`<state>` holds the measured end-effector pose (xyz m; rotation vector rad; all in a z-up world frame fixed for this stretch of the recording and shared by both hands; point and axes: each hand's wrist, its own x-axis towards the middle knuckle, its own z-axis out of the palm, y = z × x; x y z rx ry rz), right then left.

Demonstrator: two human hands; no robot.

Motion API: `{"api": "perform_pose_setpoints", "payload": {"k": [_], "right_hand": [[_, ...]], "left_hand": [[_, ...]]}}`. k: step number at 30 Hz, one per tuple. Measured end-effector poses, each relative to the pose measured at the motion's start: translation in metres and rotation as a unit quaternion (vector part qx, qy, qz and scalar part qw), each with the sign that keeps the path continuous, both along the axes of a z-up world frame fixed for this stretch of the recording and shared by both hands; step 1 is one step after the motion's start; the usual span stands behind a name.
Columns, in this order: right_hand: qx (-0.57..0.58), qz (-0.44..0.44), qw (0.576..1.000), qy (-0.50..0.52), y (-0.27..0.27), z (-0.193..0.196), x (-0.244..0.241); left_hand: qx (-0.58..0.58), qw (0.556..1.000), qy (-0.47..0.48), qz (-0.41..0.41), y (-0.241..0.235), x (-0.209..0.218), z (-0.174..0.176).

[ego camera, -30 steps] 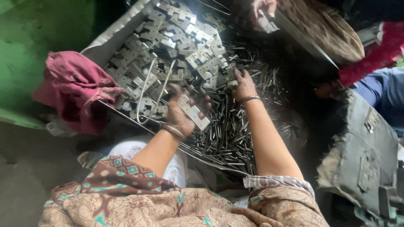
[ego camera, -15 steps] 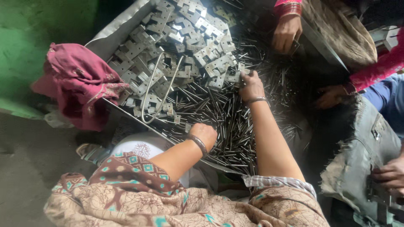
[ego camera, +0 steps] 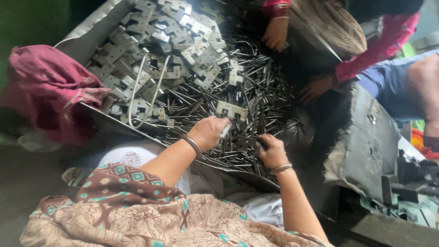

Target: The person picks up individual metal plate hinges and long metal pins from a large bin and places them onto a padded surface for sorting and assembly.

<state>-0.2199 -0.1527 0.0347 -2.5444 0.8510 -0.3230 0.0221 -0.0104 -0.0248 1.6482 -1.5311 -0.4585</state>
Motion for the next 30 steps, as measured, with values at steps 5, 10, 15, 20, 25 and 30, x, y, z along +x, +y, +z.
{"api": "perform_pose_setpoints", "payload": {"k": [5,10,15,20,25,30], "right_hand": [[0.104,-0.147,0.984,-0.013,0.002,-0.015,-0.04],[0.022,-0.141,0.99,0.01,0.004,-0.028,-0.047],[0.191,-0.176,0.949,-0.179,0.032,0.014,-0.037],[0.038,-0.045,0.966,-0.253,0.094,0.033,0.01],[0.0,0.101,0.984,-0.149,0.126,0.029,0.024],[0.216,-0.096,0.945,-0.224,0.089,0.004,-0.004]], "left_hand": [[-0.081,0.893,0.441,0.029,-0.009,-0.002,-0.006],[-0.109,0.442,0.885,0.092,0.017,0.027,0.018],[-0.066,0.52,0.852,0.014,0.021,0.004,0.032],[0.012,0.44,0.897,-0.04,0.018,-0.044,0.036],[0.11,0.552,0.825,0.047,0.017,-0.072,0.034],[0.15,0.716,0.681,-0.024,-0.003,-0.072,0.02]]}}
